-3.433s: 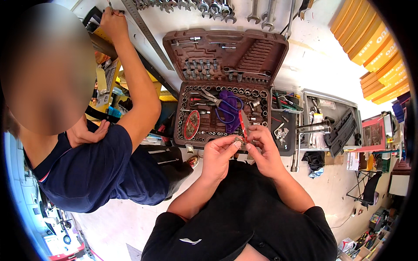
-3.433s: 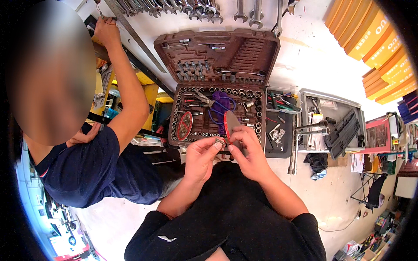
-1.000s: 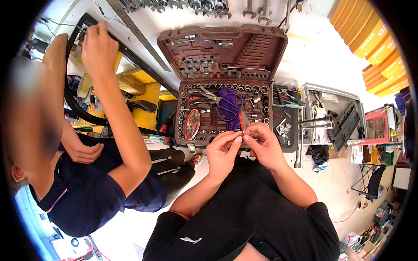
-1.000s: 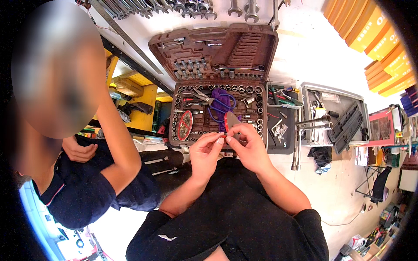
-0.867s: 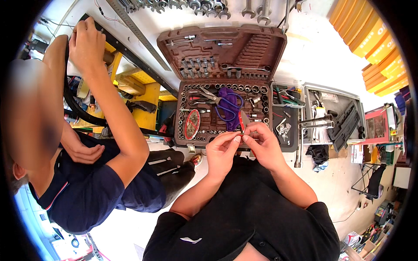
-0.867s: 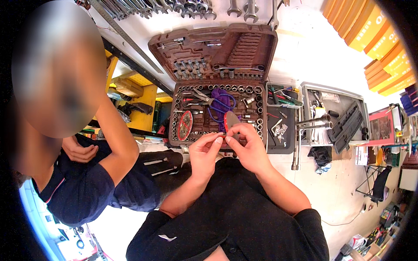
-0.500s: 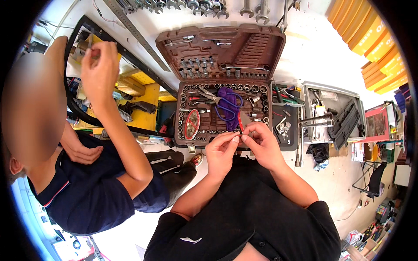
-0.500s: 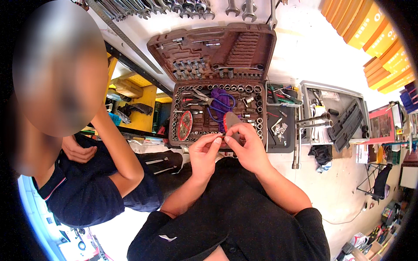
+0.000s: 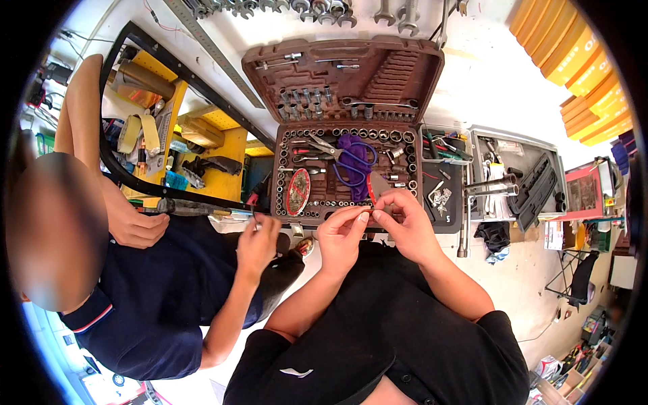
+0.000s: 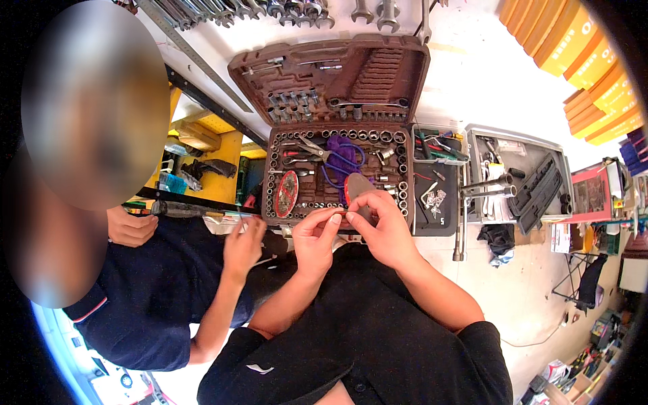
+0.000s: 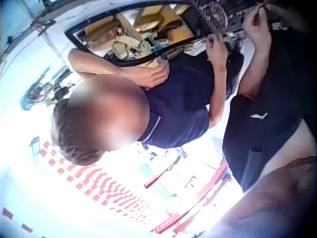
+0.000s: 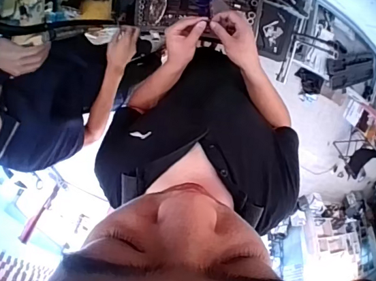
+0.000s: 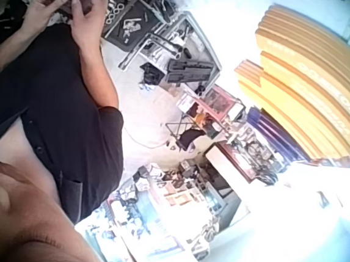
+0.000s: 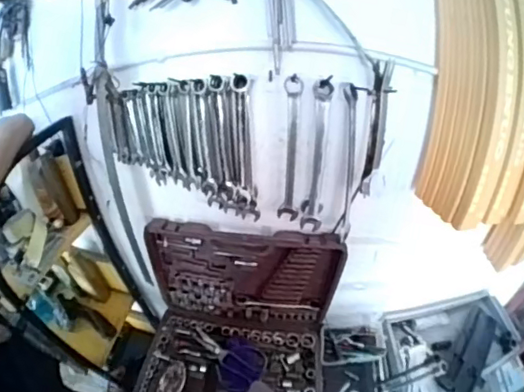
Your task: The person wraps a red wire with gray electrical tape, cuts the tape with scissors, and then uses a crimping tool to attach a metal connector to the wire end. A second person assists by holding the wire and inspecting the crimped connection.
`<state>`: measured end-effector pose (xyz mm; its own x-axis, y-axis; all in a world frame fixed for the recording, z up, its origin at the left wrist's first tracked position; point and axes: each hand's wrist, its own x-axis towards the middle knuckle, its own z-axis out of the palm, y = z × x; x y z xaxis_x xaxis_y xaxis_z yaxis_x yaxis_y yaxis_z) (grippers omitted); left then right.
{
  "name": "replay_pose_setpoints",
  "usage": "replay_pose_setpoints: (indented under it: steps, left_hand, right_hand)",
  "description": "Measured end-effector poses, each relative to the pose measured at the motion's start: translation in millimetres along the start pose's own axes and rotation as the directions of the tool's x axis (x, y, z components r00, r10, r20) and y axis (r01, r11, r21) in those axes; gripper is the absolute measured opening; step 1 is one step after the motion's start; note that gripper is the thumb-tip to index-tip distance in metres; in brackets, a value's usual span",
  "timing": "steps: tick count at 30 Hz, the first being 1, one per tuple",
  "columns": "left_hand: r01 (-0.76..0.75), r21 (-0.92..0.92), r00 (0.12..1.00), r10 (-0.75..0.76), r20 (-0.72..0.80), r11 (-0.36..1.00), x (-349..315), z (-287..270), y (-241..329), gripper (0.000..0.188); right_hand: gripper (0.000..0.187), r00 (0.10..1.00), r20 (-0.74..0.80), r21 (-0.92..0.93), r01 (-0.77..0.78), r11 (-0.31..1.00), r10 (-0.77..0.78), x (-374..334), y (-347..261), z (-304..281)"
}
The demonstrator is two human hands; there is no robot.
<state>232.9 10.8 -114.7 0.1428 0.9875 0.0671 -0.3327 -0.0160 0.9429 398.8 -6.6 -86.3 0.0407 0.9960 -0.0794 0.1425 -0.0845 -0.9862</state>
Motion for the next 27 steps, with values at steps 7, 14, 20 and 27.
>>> replay_pose_setpoints:
  steps: [7, 14, 20, 27]
  left_hand:
    - [0.112, -0.052, 0.993, -0.110, 0.046, 0.992, 2.8, -3.2, 3.4, 0.018]
    - [0.216, -0.031, 0.969, -0.211, 0.128, 0.976, 9.1, -5.6, 11.7, 0.015]
    - [0.146, 0.059, 0.982, -0.152, 0.111, 0.988, 9.2, -14.7, 16.7, 0.012]
    - [-0.257, 0.282, 0.966, 0.258, 0.035, 0.924, 2.3, -24.6, 26.7, 0.014]
  right_hand:
    - [0.010, 1.000, -0.021, -0.018, 0.018, 1.000, -0.018, 2.3, -2.0, 0.8]
    - [0.014, 0.991, -0.045, -0.169, 0.118, 0.979, -0.127, 2.5, -17.3, -4.2]
    - [0.021, 0.990, 0.035, -0.270, 0.142, 0.953, -0.137, 2.7, -32.6, -6.3]
    - [0.034, 0.957, 0.048, -0.366, 0.283, 0.887, -0.285, 2.3, -59.1, 15.0]
